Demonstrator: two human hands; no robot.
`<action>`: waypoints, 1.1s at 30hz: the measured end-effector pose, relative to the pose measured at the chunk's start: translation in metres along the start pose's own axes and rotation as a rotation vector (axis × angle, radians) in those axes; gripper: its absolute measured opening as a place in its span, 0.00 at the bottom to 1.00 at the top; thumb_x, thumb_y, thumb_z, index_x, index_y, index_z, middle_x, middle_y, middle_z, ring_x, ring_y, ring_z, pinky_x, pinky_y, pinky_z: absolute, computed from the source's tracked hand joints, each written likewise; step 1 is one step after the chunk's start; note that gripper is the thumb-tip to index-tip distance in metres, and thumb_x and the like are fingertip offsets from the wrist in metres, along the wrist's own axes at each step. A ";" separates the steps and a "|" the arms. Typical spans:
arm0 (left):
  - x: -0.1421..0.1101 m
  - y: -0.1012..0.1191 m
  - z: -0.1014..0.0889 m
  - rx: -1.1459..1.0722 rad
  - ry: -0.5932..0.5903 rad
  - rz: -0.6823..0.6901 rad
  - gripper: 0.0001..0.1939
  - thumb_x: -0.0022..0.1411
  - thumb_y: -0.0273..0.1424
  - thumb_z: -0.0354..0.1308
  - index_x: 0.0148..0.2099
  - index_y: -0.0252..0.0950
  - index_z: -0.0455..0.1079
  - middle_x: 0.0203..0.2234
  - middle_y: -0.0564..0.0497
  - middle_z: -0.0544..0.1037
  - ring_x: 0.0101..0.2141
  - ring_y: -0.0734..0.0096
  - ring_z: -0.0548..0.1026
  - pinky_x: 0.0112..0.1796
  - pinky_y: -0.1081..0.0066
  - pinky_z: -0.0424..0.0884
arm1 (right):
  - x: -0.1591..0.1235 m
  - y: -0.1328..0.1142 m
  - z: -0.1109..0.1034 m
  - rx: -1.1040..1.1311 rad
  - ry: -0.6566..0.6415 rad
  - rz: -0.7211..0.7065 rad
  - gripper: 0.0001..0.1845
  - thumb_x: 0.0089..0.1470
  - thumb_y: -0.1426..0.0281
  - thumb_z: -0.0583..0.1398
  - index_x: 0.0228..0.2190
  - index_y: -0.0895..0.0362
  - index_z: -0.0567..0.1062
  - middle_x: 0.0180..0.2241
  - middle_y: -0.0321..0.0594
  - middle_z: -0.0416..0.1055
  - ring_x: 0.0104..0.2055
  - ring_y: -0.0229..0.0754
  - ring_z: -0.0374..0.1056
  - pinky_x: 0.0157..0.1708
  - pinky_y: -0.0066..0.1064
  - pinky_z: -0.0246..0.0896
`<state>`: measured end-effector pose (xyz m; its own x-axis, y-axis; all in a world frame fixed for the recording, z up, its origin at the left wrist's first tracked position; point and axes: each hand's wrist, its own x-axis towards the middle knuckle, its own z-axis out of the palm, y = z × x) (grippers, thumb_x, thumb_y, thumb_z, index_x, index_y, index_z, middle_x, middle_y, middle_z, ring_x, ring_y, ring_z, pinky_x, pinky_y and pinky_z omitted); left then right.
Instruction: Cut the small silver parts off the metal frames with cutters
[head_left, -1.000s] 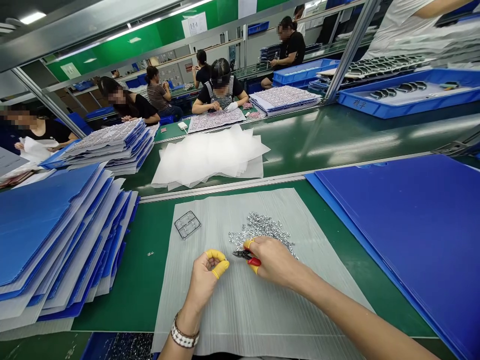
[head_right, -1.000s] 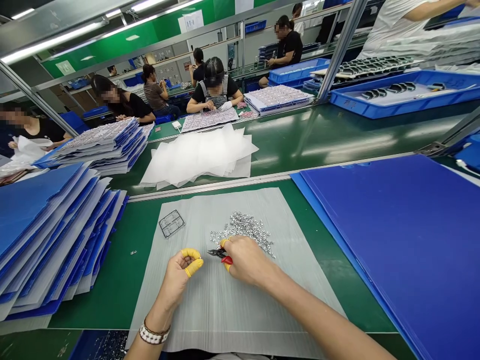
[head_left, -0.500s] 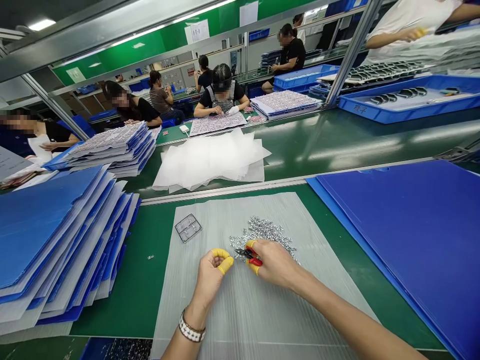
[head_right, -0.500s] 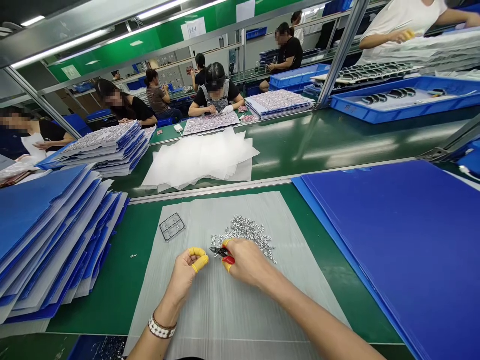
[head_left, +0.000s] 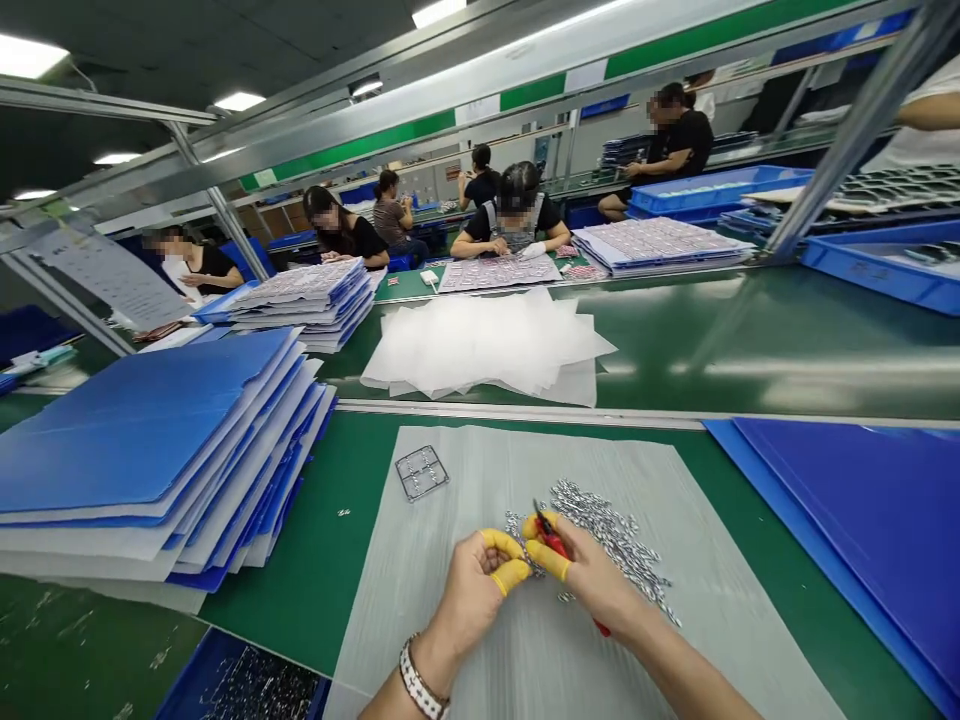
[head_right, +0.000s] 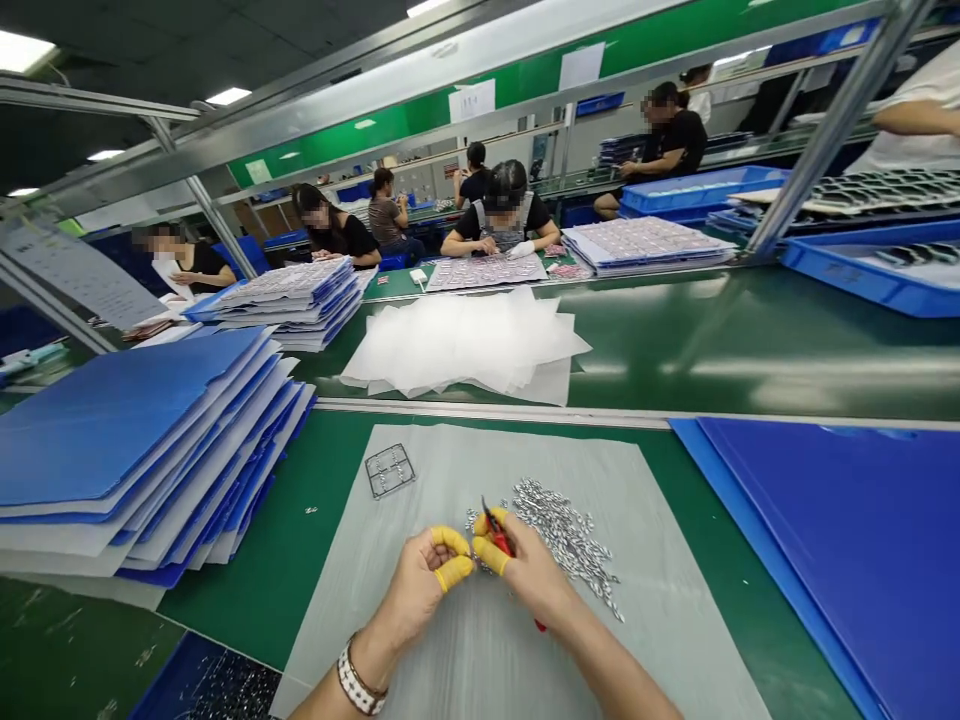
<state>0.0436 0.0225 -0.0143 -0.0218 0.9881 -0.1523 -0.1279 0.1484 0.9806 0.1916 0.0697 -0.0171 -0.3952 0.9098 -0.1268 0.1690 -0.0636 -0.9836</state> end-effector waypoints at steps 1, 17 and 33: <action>0.001 -0.002 0.000 0.094 0.013 0.031 0.05 0.49 0.27 0.61 0.32 0.34 0.71 0.27 0.50 0.76 0.29 0.71 0.71 0.33 0.71 0.67 | 0.000 -0.001 -0.003 0.002 0.032 0.014 0.14 0.46 0.59 0.60 0.31 0.56 0.70 0.30 0.36 0.68 0.33 0.41 0.64 0.32 0.30 0.59; 0.084 0.052 -0.127 1.232 0.299 0.168 0.14 0.56 0.28 0.54 0.45 0.37 0.71 0.43 0.41 0.75 0.48 0.51 0.66 0.48 0.51 0.56 | -0.005 -0.016 -0.007 -0.455 0.053 0.008 0.14 0.46 0.58 0.56 0.33 0.54 0.71 0.30 0.39 0.73 0.31 0.44 0.68 0.30 0.32 0.63; 0.039 0.096 -0.140 0.969 0.157 0.355 0.11 0.58 0.26 0.50 0.37 0.40 0.74 0.34 0.50 0.76 0.37 0.66 0.71 0.39 0.69 0.64 | 0.009 -0.047 0.032 -0.426 0.087 -0.263 0.16 0.54 0.58 0.55 0.43 0.51 0.67 0.38 0.41 0.70 0.30 0.40 0.64 0.31 0.33 0.63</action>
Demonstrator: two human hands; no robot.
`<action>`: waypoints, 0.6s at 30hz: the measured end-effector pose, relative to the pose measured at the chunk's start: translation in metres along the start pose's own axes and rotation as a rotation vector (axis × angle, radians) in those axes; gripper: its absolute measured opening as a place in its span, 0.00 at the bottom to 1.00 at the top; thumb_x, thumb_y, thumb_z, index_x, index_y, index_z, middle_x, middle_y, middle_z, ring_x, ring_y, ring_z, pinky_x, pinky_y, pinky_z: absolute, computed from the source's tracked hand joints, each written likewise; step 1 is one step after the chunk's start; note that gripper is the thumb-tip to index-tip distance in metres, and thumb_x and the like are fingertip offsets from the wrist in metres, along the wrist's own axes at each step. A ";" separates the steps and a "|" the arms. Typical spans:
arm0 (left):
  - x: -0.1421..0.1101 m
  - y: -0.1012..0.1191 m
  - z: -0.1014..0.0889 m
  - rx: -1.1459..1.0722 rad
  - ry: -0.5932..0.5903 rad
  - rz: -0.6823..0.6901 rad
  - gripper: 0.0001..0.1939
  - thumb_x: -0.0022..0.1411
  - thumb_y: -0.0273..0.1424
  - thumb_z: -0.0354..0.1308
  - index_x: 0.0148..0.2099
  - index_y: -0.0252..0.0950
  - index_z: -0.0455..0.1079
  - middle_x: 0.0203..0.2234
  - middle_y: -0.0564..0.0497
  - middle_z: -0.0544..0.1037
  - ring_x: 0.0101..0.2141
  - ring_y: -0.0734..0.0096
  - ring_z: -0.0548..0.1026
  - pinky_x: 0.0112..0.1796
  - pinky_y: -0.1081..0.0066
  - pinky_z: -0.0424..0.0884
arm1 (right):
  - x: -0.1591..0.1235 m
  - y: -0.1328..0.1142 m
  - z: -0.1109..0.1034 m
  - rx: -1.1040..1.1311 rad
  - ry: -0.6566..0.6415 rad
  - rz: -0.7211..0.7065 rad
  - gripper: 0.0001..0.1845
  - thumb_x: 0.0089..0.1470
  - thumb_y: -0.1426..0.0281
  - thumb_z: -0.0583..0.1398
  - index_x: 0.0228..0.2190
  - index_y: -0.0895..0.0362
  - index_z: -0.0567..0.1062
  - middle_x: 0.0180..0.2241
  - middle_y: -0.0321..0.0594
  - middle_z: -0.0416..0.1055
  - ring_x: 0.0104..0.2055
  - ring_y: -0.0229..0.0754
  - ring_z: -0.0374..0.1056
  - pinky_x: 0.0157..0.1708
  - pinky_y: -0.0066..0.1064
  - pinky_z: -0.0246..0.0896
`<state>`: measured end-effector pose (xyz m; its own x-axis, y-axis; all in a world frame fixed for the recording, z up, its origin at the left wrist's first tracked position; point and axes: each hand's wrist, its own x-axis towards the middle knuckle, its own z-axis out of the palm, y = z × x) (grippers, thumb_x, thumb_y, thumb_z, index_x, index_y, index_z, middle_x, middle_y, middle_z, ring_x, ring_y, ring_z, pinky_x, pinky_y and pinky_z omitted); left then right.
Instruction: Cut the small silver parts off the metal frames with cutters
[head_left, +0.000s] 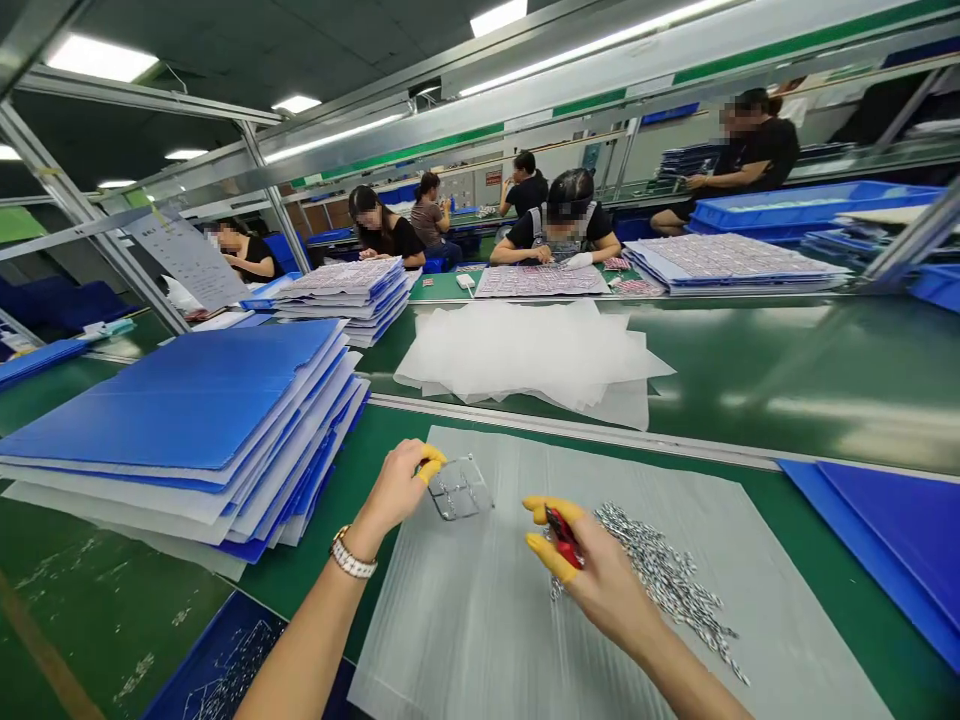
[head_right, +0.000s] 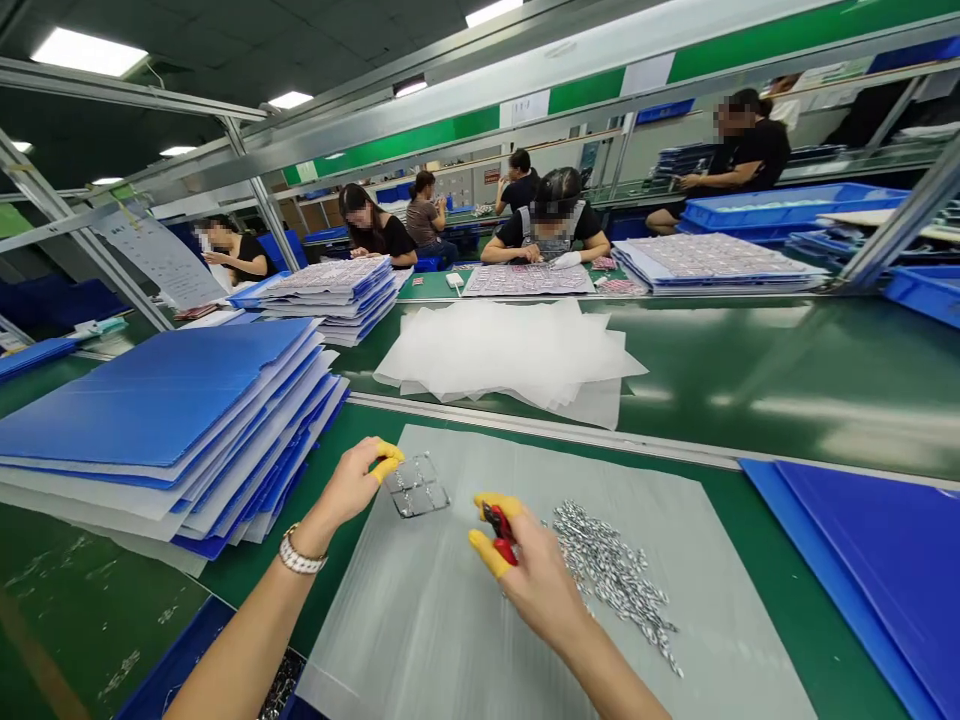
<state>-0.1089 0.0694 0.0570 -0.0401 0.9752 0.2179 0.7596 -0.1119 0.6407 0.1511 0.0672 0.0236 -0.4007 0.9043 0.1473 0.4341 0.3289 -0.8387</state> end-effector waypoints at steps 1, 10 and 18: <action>-0.007 0.008 -0.003 -0.041 -0.018 0.044 0.10 0.58 0.27 0.51 0.36 0.41 0.74 0.33 0.50 0.76 0.37 0.65 0.71 0.39 0.68 0.64 | 0.001 -0.008 0.004 0.034 -0.017 -0.008 0.15 0.54 0.59 0.55 0.41 0.52 0.67 0.37 0.40 0.70 0.29 0.39 0.63 0.29 0.31 0.62; -0.070 0.022 0.048 -0.678 0.270 -0.265 0.18 0.56 0.39 0.58 0.48 0.42 0.71 0.50 0.44 0.70 0.48 0.58 0.69 0.45 0.65 0.65 | -0.005 -0.019 0.034 0.012 0.072 -0.177 0.06 0.56 0.67 0.52 0.28 0.54 0.64 0.24 0.35 0.65 0.24 0.36 0.60 0.25 0.27 0.59; -0.081 0.025 0.107 -1.189 0.417 -0.491 0.46 0.48 0.46 0.63 0.65 0.57 0.43 0.55 0.51 0.66 0.50 0.58 0.71 0.43 0.67 0.70 | -0.026 0.001 0.070 -0.395 0.263 -0.507 0.17 0.50 0.79 0.54 0.40 0.50 0.70 0.35 0.43 0.73 0.44 0.51 0.69 0.46 0.45 0.63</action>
<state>-0.0170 0.0086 -0.0234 -0.4969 0.8554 -0.1466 -0.3985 -0.0748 0.9141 0.1055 0.0252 -0.0173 -0.4441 0.6325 0.6346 0.5262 0.7574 -0.3866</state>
